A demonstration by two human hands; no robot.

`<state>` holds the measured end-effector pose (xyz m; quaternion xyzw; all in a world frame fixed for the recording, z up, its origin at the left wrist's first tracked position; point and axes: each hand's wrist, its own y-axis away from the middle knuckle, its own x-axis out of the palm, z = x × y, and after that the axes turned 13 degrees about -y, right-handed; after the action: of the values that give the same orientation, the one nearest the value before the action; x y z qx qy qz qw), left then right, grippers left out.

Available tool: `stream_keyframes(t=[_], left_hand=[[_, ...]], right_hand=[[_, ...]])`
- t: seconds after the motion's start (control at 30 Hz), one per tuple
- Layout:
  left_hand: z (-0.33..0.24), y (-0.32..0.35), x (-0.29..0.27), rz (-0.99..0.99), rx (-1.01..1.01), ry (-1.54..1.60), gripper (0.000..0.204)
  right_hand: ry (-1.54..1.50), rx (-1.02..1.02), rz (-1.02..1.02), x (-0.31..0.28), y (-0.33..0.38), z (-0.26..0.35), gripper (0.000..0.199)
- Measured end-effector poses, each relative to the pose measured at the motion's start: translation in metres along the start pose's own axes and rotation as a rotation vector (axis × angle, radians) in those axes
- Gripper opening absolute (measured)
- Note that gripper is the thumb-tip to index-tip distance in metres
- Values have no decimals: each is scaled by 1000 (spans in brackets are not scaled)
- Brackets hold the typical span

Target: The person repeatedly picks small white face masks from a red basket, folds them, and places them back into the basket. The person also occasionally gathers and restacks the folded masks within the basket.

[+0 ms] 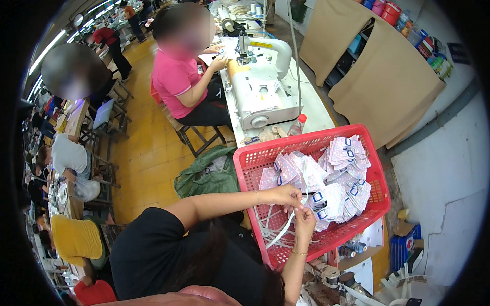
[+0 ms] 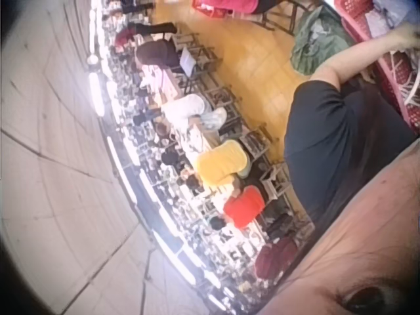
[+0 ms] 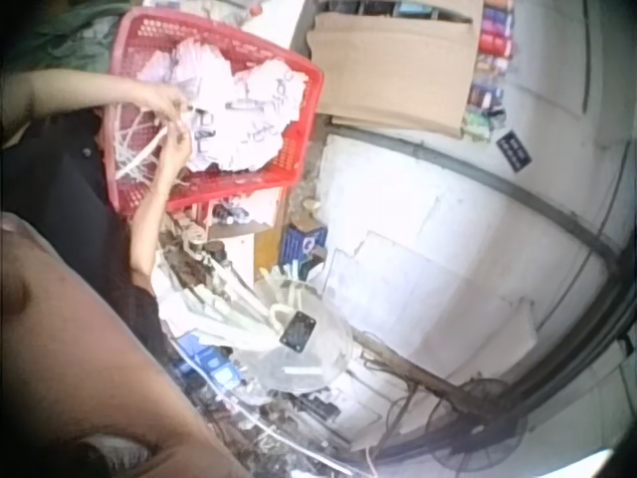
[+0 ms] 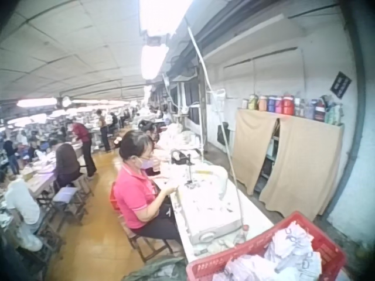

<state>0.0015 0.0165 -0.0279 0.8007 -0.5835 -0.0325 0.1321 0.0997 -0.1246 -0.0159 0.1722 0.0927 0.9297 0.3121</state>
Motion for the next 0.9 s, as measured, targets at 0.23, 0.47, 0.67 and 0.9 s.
stream_keyframes(t=[0.23, 0.47, 0.67, 0.9], left_hand=[[4, -2, -1, 0, 40, 11, 15], [9, -7, -7, 0, 56, -34, 14], [-3, 2, -9, 26, -22, -13, 11], [-14, 4, -7, 21, -7, 121, 9]], right_hand=[[39, -42, -12, -1, -3, -3, 14], [-307, 39, 24, -1, -6, 3, 12], [-431, 113, 101, -8, -5, 2, 21], [-508, 182, 86, -11, -7, -2, 10]])
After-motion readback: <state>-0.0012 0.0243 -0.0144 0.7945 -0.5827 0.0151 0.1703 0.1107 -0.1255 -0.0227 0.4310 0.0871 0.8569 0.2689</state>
